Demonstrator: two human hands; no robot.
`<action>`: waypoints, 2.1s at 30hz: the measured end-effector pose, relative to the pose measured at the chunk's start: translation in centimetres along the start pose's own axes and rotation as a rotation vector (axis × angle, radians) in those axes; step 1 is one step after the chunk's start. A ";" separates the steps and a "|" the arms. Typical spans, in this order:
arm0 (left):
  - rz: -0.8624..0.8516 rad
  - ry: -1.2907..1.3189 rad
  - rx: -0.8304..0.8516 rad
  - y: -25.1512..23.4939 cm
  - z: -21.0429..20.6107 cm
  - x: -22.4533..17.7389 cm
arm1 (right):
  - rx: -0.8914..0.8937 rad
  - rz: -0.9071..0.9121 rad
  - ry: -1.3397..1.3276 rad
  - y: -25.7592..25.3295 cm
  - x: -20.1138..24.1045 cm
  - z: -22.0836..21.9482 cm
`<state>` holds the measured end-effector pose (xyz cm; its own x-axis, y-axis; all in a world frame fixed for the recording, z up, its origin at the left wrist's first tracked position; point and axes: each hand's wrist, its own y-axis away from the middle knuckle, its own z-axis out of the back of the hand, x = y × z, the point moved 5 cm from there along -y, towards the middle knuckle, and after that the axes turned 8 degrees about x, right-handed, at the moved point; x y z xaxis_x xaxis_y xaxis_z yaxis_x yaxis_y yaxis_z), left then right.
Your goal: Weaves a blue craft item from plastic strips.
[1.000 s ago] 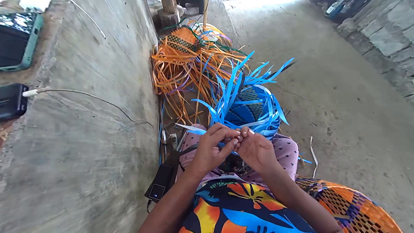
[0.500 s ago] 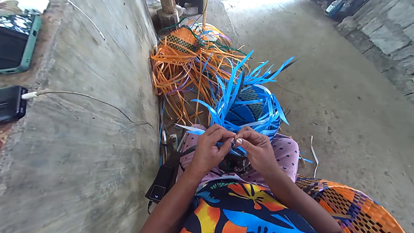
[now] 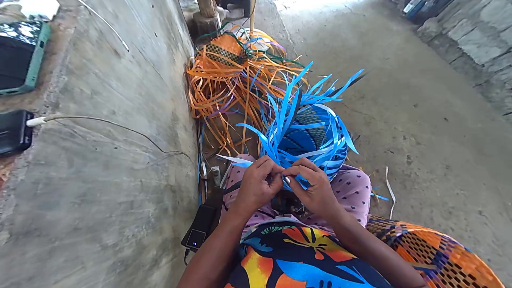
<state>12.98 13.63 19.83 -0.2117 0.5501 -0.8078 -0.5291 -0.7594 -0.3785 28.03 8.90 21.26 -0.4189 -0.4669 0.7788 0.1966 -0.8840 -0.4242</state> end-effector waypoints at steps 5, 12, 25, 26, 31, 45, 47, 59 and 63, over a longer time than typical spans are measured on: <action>0.014 0.055 -0.037 -0.1 0.3 0.2 | 0.038 -0.032 -0.060 0.2 0.0 -0.3; 0.127 0.220 -0.113 -0.2 1.0 0.9 | 0.098 0.002 -0.102 0.4 0.1 -1.0; 0.150 0.703 -0.057 0.3 0.3 1.0 | 0.019 -0.301 -1.156 0.5 -1.2 -1.1; 0.145 0.701 -0.055 0.3 0.2 1.0 | 0.013 -0.307 -1.197 0.5 -1.2 -1.2; 0.120 0.705 -0.044 0.5 0.1 0.8 | 0.036 -0.307 -1.400 0.3 -1.4 -1.7; 0.106 1.738 -0.029 0.0 -1.1 0.7 | 0.008 -0.361 -1.640 -0.2 -2.1 -2.2; 0.119 1.766 -0.040 0.0 -1.0 0.9 | 0.011 -0.362 -1.639 -0.1 -2.3 -2.3; 0.091 1.824 -0.059 -0.5 -0.4 1.1 | 0.023 -0.373 -1.558 0.0 -2.9 -2.4; 0.056 1.585 0.028 0.2 -0.6 1.4 | 0.032 -0.344 -1.485 0.1 -2.8 -2.4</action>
<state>13.11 14.08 18.36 0.7954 -0.3955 -0.4592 -0.5687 -0.7490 -0.3400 27.05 10.17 17.91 0.7910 0.1712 0.5874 0.3051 -0.9425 -0.1361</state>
